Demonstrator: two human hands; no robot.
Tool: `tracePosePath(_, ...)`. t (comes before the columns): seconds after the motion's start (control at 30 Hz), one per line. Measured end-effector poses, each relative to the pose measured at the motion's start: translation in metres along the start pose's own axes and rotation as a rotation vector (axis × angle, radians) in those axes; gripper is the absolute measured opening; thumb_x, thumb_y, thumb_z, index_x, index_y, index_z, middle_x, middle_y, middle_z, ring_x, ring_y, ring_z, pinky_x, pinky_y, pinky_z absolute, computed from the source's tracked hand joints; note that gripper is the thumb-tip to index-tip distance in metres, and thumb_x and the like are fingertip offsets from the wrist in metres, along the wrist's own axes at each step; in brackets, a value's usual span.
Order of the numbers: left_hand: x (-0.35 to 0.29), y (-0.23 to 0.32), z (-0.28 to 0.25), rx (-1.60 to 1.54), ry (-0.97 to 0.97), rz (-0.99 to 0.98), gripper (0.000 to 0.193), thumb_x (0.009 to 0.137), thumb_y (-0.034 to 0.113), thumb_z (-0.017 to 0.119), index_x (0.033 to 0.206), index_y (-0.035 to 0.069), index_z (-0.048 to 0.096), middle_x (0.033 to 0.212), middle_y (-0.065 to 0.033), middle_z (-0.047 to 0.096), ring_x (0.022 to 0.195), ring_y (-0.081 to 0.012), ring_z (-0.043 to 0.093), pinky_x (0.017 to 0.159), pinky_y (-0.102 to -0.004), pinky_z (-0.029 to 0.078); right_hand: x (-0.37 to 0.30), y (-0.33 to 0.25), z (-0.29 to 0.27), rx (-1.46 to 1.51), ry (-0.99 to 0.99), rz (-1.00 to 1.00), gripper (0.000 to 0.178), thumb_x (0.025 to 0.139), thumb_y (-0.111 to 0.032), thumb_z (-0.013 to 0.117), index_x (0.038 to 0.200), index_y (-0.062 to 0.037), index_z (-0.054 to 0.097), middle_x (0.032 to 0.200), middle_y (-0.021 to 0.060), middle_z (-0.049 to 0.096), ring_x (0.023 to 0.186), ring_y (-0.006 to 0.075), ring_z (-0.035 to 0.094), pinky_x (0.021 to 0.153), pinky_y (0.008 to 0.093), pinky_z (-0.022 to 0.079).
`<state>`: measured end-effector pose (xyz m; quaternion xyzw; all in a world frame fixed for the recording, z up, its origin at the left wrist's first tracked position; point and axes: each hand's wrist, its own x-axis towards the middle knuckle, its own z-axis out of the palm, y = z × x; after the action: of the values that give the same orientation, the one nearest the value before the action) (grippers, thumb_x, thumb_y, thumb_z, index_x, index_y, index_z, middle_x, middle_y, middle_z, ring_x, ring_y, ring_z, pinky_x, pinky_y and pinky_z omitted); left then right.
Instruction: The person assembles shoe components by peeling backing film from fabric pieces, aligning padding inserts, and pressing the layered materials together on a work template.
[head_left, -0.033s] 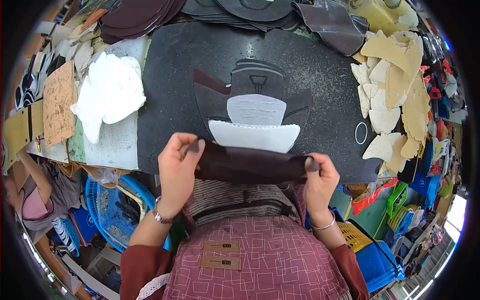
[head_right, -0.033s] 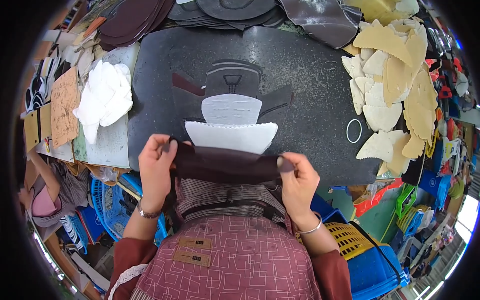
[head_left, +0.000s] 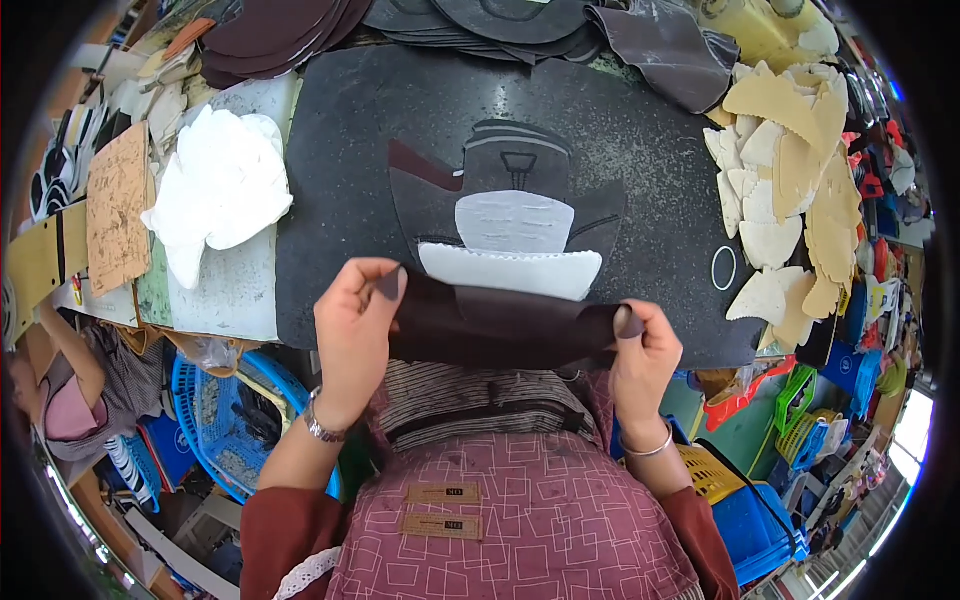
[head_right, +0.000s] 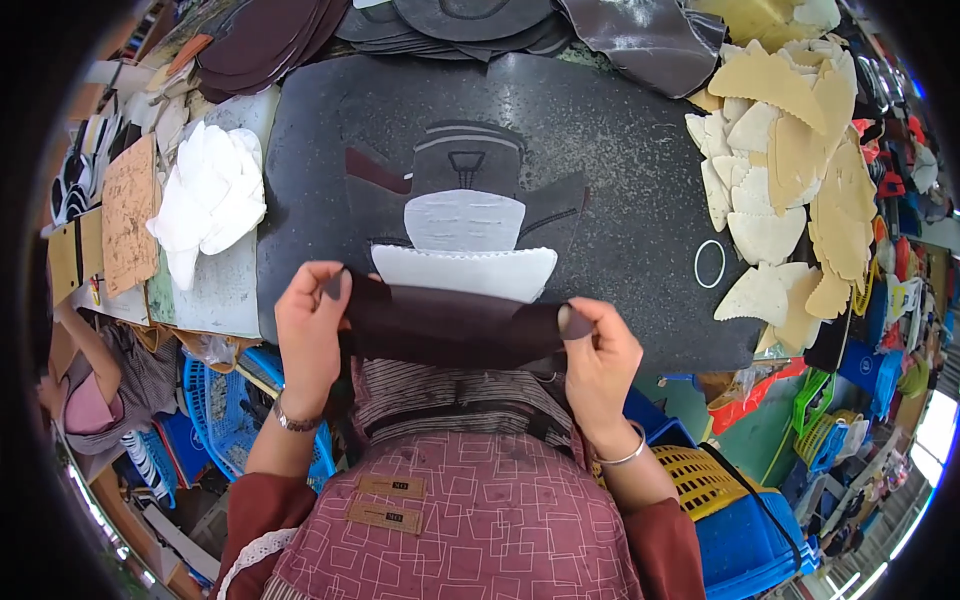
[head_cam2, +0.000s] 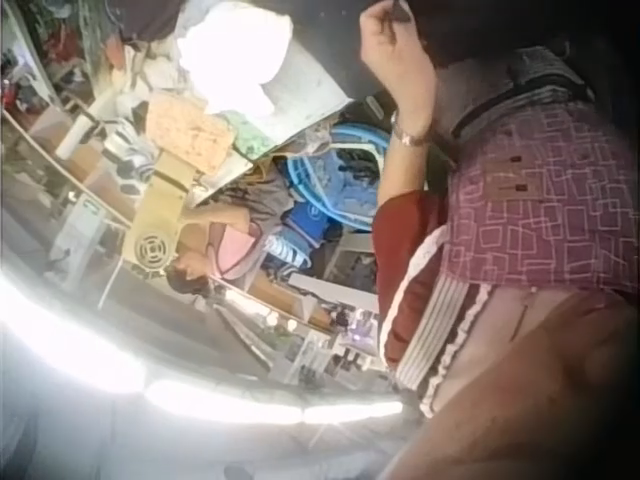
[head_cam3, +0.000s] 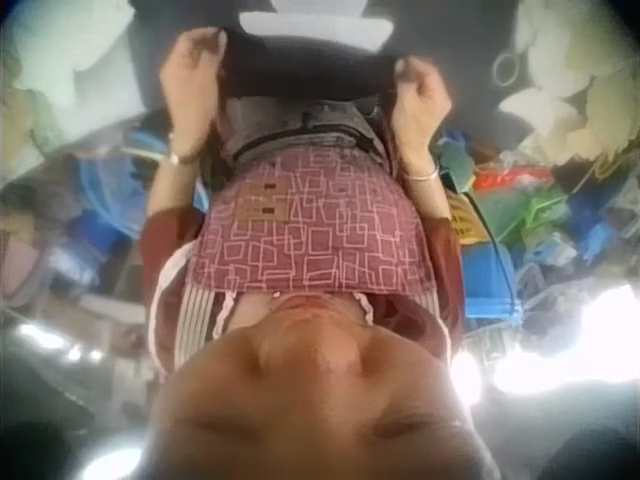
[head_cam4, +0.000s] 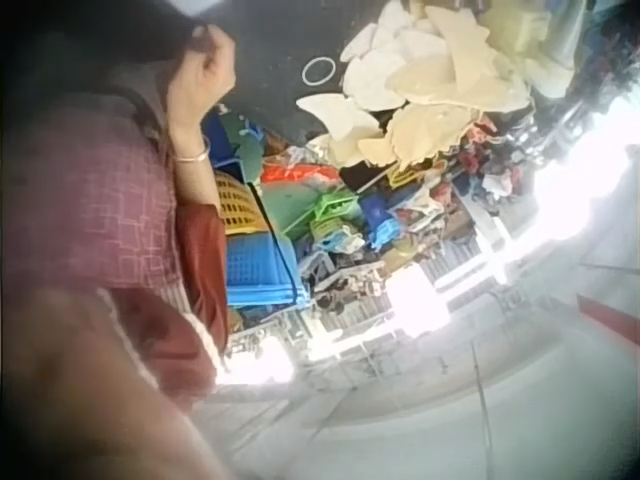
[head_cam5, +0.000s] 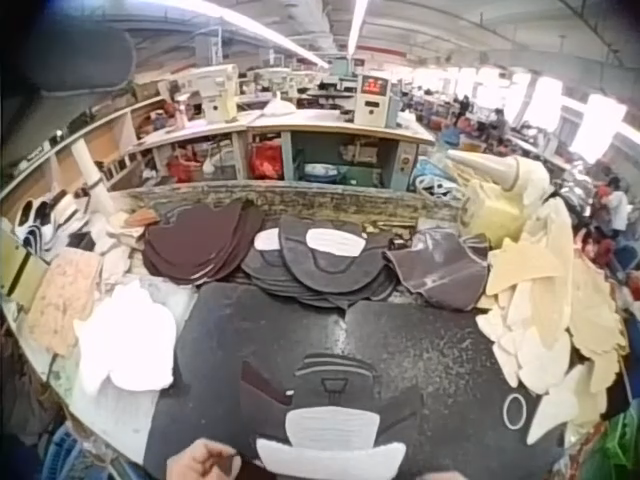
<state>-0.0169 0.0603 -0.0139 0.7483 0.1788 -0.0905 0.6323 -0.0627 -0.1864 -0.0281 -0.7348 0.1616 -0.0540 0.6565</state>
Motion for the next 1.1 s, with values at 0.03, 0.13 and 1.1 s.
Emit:
tracePosePath(0.03, 0.008, 0.005, 0.004, -0.021, 0.046, 0.016, 0.015, 0.087, 0.013, 0.057, 0.09, -0.002, 0.059, 0.069, 0.0045, 0.055, 0.059, -0.0007, 0.047, 0.051, -0.0163, 0.04, 0.008, 0.001, 0.003, 0.049, 0.063, 0.038, 0.012, 0.081, -0.005, 0.064, 0.089, 0.0033, 0.061, 0.074, -0.0001, 0.06, 0.068, 0.004, 0.053, 0.06, 0.0169, 0.043)
tracePosePath(0.13, 0.032, 0.012, 0.006, 0.012, 0.021, 0.041, 0.012, 0.087, 0.012, 0.057, 0.088, 0.0, 0.061, 0.069, 0.0048, 0.055, 0.059, 0.0003, 0.047, 0.051, -0.0153, 0.04, 0.03, -0.009, 0.01, -0.066, 0.058, -0.002, 0.012, 0.081, -0.005, 0.064, 0.09, 0.0031, 0.063, 0.074, 0.0002, 0.06, 0.066, 0.0036, 0.051, 0.058, 0.0175, 0.042)
tracePosePath(1.1, 0.021, -0.001, 0.067, 0.965, -0.458, 1.251, 0.041, 0.073, 0.01, 0.054, 0.113, 0.0, 0.053, 0.118, -0.0183, 0.051, 0.11, -0.0312, 0.049, 0.094, -0.04, 0.04, 0.097, -0.011, 0.014, -0.82, 0.009, -0.327, 0.016, 0.077, -0.017, 0.065, 0.076, -0.0042, 0.055, 0.06, 0.0114, 0.058, 0.05, 0.0281, 0.057, 0.046, 0.0336, 0.044)
